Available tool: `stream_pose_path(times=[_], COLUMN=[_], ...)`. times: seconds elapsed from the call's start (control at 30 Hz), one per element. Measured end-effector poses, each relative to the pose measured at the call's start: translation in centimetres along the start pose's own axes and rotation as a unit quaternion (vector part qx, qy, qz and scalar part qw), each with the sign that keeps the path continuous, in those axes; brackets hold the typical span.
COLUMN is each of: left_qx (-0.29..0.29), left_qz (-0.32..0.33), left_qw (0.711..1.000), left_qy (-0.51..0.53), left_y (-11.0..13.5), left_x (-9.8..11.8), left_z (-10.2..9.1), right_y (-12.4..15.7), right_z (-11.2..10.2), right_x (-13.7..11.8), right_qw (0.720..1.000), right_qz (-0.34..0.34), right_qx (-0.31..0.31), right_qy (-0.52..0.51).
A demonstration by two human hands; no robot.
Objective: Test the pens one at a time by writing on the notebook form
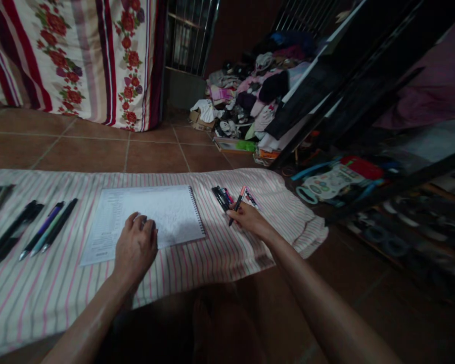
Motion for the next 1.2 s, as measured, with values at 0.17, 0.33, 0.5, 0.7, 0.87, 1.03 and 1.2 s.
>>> stream_pose_path(times=[0.17, 0.33, 0.5, 0.7, 0.87, 1.03, 1.2], left_qx=[0.008, 0.016, 0.021, 0.022, 0.014, 0.006, 0.001], left_qz=[-0.007, -0.001, 0.009, 0.010, 0.003, -0.001, 0.000], left_qw=[1.000, 1.000, 1.000, 1.000, 1.000, 1.000, 1.000], left_qy=[-0.007, -0.006, -0.011, -0.012, -0.002, -0.001, -0.002], left_y=[0.0, 0.1, 0.2, 0.2, 0.2, 0.2, 0.2], left_x=[0.0, 0.0, -0.2, -0.2, -0.3, -0.3, -0.3], left_z=[0.2, 0.3, 0.4, 0.3, 0.2, 0.2, 0.2], right_y=[-1.5, -3.1, -4.7, -6.0, -6.6, -6.5, -6.4], right_z=[-2.5, -3.3, -2.8, -2.0, -1.7, -1.6, -1.3], right_x=[2.6, 3.9, 4.1, 4.2, 4.5, 4.6, 4.6], right_qw=[0.992, 0.971, 0.961, 0.959, 0.963, 0.967, 0.971], right_qz=[-0.011, -0.008, -0.002, 0.001, -0.004, -0.011, -0.009], right_qx=[0.013, 0.044, 0.062, 0.070, 0.079, 0.083, 0.083], right_qy=[0.127, 0.235, 0.270, 0.275, 0.258, 0.240, 0.225])
Point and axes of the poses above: each hand's wrist, its own y-axis away from the middle knuckle, its own z-axis out of the palm, x = y × z, the point moved 3 cm from there along -y, towards the middle knuckle, and after that the axes turned 4 degrees about x, right-handed, at the moved point
